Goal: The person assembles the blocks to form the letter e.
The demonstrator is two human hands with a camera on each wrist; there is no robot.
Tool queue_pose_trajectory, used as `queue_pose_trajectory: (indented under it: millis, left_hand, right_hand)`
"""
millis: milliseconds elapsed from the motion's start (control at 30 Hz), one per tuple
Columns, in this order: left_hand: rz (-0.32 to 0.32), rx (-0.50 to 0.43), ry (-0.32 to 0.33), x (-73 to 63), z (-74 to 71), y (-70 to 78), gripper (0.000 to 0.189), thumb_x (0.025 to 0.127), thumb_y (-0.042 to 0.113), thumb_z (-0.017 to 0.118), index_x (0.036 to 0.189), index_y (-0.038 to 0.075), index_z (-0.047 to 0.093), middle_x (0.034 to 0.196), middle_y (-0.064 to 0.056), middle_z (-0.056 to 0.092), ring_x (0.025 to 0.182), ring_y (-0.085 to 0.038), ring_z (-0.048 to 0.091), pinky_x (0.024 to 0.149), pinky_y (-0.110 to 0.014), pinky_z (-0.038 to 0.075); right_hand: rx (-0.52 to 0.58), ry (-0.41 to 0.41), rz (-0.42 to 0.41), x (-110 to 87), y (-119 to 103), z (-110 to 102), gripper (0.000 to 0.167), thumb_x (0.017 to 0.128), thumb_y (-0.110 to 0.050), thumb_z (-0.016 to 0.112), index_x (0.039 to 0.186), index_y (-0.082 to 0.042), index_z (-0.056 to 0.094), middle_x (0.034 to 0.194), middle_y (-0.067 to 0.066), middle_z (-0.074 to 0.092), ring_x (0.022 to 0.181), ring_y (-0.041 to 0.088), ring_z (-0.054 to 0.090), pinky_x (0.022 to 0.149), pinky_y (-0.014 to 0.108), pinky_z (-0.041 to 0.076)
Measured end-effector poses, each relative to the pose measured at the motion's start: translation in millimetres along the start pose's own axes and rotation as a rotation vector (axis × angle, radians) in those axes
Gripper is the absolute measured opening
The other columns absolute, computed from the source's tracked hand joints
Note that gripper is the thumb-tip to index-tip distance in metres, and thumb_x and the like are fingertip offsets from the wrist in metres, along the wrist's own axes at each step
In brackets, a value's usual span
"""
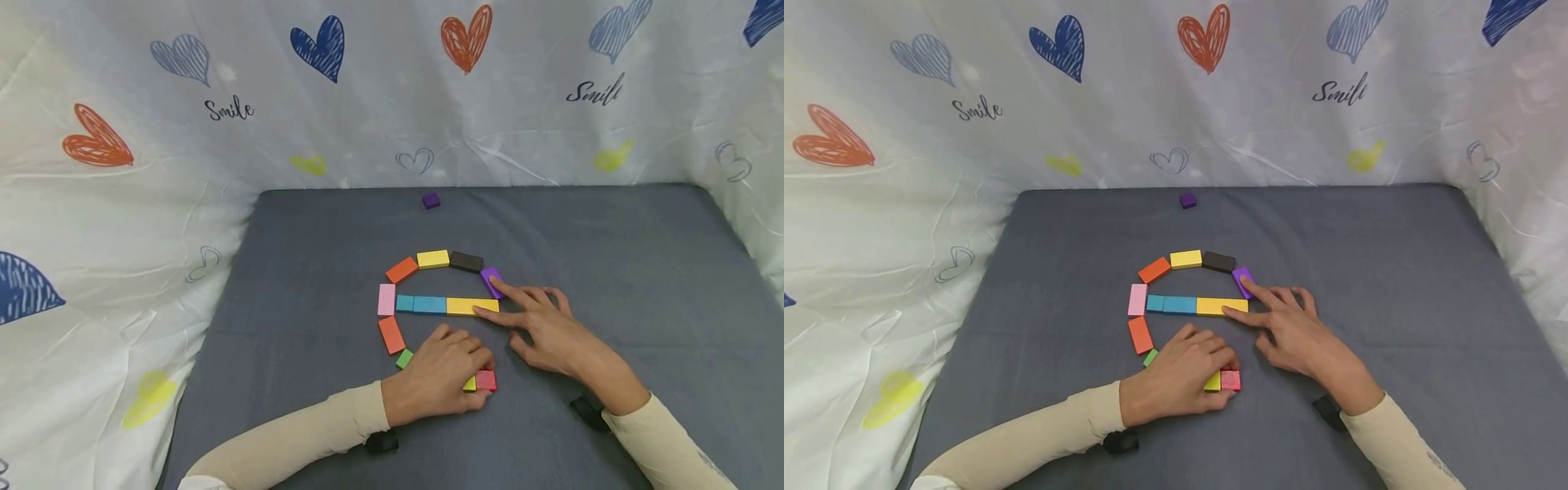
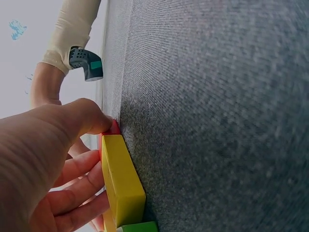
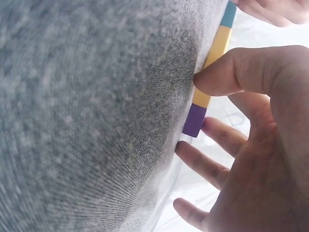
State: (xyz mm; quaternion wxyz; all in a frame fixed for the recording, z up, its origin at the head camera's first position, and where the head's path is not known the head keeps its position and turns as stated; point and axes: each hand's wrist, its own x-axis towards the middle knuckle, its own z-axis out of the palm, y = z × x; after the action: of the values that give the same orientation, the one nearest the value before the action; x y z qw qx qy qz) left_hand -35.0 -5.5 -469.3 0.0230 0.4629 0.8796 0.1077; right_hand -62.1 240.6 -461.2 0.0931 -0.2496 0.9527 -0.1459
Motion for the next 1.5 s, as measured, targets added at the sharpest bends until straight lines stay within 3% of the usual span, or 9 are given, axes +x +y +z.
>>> queue_pose_trajectory:
  millis: [200,300,400,500,633,833,1033,1300,1500]
  left_hand:
    - [0.001,-0.027,-0.008,3.2,-4.6,-2.5,0.038,0.093,0.059,0.072,0.116,0.029,0.072,0.106,0.014,0.066,0.102,-0.007,0.057,0.090,-0.033,0.042]
    - [-0.021,-0.071,0.004,4.0,-14.9,-7.5,0.050,0.093,0.071,0.065,0.118,0.028,0.071,0.106,0.015,0.065,0.101,-0.005,0.057,0.093,-0.035,0.043]
    - [-0.066,-0.129,0.068,6.7,-31.5,-22.2,0.049,0.099,0.070,0.056,0.116,0.027,0.071,0.105,0.014,0.067,0.098,-0.002,0.058,0.095,-0.040,0.045]
    - [-0.119,-0.201,0.177,13.4,-51.5,-50.6,0.032,0.106,0.051,0.054,0.112,0.025,0.071,0.102,0.014,0.067,0.093,-0.001,0.059,0.091,-0.037,0.049]
    - [-0.249,-0.242,0.249,30.0,-75.7,-104.9,0.026,0.105,0.037,0.058,0.121,0.020,0.070,0.114,0.007,0.069,0.100,-0.008,0.064,0.087,-0.036,0.053]
    - [-0.475,-0.205,0.185,66.1,-84.8,-182.8,0.049,0.104,0.040,0.064,0.146,0.015,0.058,0.143,-0.004,0.062,0.121,-0.022,0.063,0.096,-0.045,0.056]
    - [-0.526,-0.180,0.092,101.2,-68.5,-230.5,0.057,0.105,0.042,0.065,0.155,0.019,0.051,0.151,-0.006,0.058,0.136,-0.024,0.056,0.110,-0.049,0.049]
    - [-0.468,0.021,-0.020,124.7,-51.9,-244.3,0.055,0.108,0.028,0.062,0.161,0.033,0.045,0.157,-0.004,0.052,0.138,-0.028,0.055,0.109,-0.050,0.050]
    - [-0.440,0.137,0.006,135.2,-46.7,-240.3,0.046,0.107,0.027,0.064,0.153,0.031,0.058,0.144,-0.001,0.061,0.126,-0.026,0.062,0.101,-0.047,0.056]
  right_hand:
    - [-0.010,0.009,0.002,-0.5,2,-3,0.068,0.096,-0.015,0.070,0.154,-0.046,0.052,0.176,0.003,0.023,0.146,0.038,0.036,0.113,0.074,0.015]
    - [-0.010,0.009,0.000,-0.4,2,-4,0.068,0.096,-0.015,0.070,0.154,-0.046,0.052,0.176,0.003,0.022,0.146,0.039,0.036,0.113,0.074,0.015]
    - [-0.009,0.007,0.001,-0.1,3,-5,0.067,0.096,-0.014,0.070,0.153,-0.045,0.053,0.176,0.002,0.023,0.145,0.039,0.037,0.112,0.074,0.015]
    - [-0.015,0.009,0.005,-0.6,3,-6,0.066,0.096,-0.014,0.068,0.153,-0.045,0.054,0.175,0.003,0.024,0.144,0.039,0.038,0.112,0.074,0.016]
    - [-0.021,0.011,0.010,-2.4,4,-6,0.067,0.096,-0.014,0.067,0.153,-0.047,0.053,0.175,0.004,0.025,0.144,0.039,0.039,0.112,0.073,0.017]
    - [-0.016,0.001,0.007,-4.6,5,-2,0.067,0.096,-0.014,0.066,0.154,-0.047,0.052,0.175,0.003,0.024,0.145,0.039,0.038,0.112,0.074,0.017]
    - [-0.019,0.003,0.011,-5.9,5,0,0.068,0.096,-0.014,0.066,0.153,-0.048,0.052,0.175,0.003,0.025,0.145,0.038,0.038,0.112,0.074,0.017]
    - [-0.037,0.008,-0.003,-3.3,1,0,0.070,0.096,-0.014,0.066,0.153,-0.050,0.051,0.175,0.002,0.026,0.145,0.035,0.039,0.114,0.071,0.017]
    - [-0.032,-0.001,0.004,-1.5,0,-1,0.070,0.095,-0.014,0.067,0.153,-0.050,0.051,0.174,0.003,0.026,0.146,0.036,0.038,0.114,0.071,0.016]
